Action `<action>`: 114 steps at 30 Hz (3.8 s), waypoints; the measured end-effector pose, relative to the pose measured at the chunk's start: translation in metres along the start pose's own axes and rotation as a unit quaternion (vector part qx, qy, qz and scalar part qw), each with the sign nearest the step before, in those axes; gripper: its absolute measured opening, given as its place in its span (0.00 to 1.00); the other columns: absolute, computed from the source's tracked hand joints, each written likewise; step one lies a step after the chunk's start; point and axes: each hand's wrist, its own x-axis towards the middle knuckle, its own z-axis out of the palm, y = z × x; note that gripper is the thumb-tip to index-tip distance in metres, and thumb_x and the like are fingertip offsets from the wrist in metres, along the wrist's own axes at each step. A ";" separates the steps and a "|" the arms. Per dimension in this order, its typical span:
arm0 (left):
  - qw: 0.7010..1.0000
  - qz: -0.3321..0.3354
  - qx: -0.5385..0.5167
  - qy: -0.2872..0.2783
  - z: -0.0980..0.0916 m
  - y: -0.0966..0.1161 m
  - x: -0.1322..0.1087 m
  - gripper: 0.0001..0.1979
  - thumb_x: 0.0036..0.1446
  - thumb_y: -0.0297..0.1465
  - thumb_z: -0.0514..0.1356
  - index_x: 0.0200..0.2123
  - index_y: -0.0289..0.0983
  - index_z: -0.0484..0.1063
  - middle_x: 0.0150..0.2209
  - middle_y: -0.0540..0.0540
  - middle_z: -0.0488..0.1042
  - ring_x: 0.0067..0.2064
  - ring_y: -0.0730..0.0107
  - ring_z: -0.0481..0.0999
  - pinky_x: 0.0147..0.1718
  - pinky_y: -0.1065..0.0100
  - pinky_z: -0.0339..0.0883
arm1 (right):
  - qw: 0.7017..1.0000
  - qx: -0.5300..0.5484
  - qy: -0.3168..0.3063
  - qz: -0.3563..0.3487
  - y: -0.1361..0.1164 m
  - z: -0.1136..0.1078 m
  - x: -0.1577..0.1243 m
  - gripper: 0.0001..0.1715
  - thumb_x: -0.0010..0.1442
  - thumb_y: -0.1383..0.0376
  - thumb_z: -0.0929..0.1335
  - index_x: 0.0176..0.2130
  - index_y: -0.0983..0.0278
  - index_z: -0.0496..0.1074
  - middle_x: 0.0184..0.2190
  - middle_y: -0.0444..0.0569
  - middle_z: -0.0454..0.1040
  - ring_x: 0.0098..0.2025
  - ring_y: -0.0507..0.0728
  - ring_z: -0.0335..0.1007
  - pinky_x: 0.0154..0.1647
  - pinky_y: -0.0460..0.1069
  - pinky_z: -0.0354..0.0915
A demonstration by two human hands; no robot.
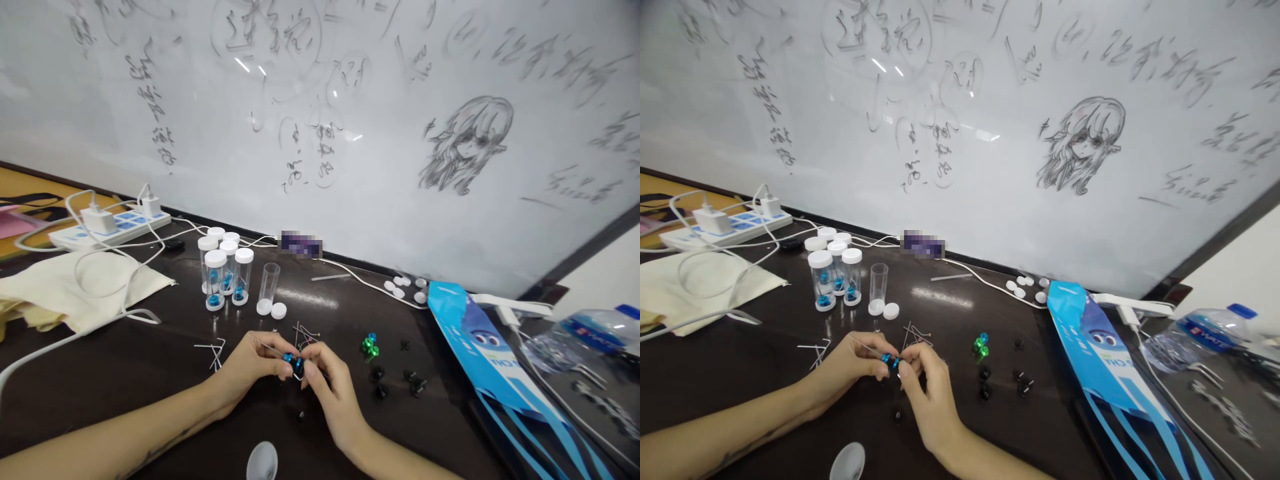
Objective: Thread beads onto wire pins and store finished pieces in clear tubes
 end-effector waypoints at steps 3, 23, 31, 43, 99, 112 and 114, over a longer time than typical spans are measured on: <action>1.000 0.001 0.001 -0.010 0.000 -0.001 0.001 0.08 0.41 0.23 0.71 0.30 0.34 0.81 0.24 0.49 0.79 0.25 0.74 0.73 0.29 0.73 0.66 | 1.000 -0.010 -0.026 0.009 0.000 0.000 0.001 0.24 0.70 0.56 0.59 0.25 0.64 0.66 0.24 0.44 0.68 0.30 0.53 0.65 0.34 0.47 0.57; 1.000 0.012 0.006 0.005 -0.001 -0.002 0.002 0.08 0.41 0.22 0.71 0.29 0.35 0.82 0.23 0.51 0.77 0.25 0.77 0.71 0.29 0.75 0.64 | 0.999 -0.026 0.018 -0.029 -0.002 0.001 0.001 0.09 0.66 0.58 0.64 0.40 0.61 0.67 0.33 0.44 0.66 0.35 0.54 0.64 0.39 0.48 0.57; 1.000 0.012 0.005 0.012 0.000 0.000 0.001 0.08 0.41 0.22 0.71 0.29 0.35 0.82 0.22 0.51 0.77 0.24 0.76 0.71 0.29 0.74 0.64 | 0.998 -0.062 0.019 -0.023 0.001 0.002 0.002 0.05 0.63 0.62 0.68 0.37 0.61 0.66 0.32 0.42 0.66 0.35 0.54 0.64 0.41 0.49 0.56; 1.000 0.007 0.004 -0.004 -0.001 -0.002 0.002 0.08 0.42 0.24 0.71 0.30 0.34 0.81 0.24 0.48 0.79 0.26 0.72 0.73 0.29 0.72 0.65 | 0.996 -0.085 -0.025 -0.013 -0.001 0.001 0.002 0.18 0.70 0.59 0.60 0.30 0.62 0.68 0.29 0.43 0.69 0.35 0.54 0.64 0.40 0.49 0.54; 0.999 0.006 -0.007 -0.031 0.003 0.000 0.000 0.08 0.41 0.24 0.72 0.29 0.35 0.81 0.23 0.49 0.77 0.27 0.70 0.75 0.28 0.71 0.66 | 0.994 -0.097 -0.044 -0.010 -0.001 0.001 0.001 0.24 0.71 0.56 0.59 0.30 0.62 0.72 0.29 0.44 0.73 0.34 0.55 0.65 0.40 0.49 0.55; 1.000 -0.007 -0.014 -0.001 0.003 0.005 -0.003 0.07 0.43 0.26 0.73 0.29 0.34 0.81 0.24 0.50 0.77 0.28 0.74 0.72 0.32 0.73 0.63 | 0.997 -0.075 -0.004 -0.007 0.002 0.000 0.000 0.17 0.71 0.56 0.58 0.37 0.60 0.69 0.34 0.45 0.70 0.39 0.57 0.64 0.43 0.50 0.56; 1.000 -0.004 -0.017 -0.014 0.003 0.006 -0.003 0.07 0.43 0.26 0.73 0.29 0.35 0.81 0.25 0.48 0.78 0.30 0.71 0.75 0.33 0.71 0.65 | 0.996 -0.085 -0.020 -0.023 -0.001 0.000 0.001 0.23 0.72 0.57 0.55 0.31 0.61 0.68 0.30 0.44 0.69 0.36 0.55 0.64 0.42 0.50 0.55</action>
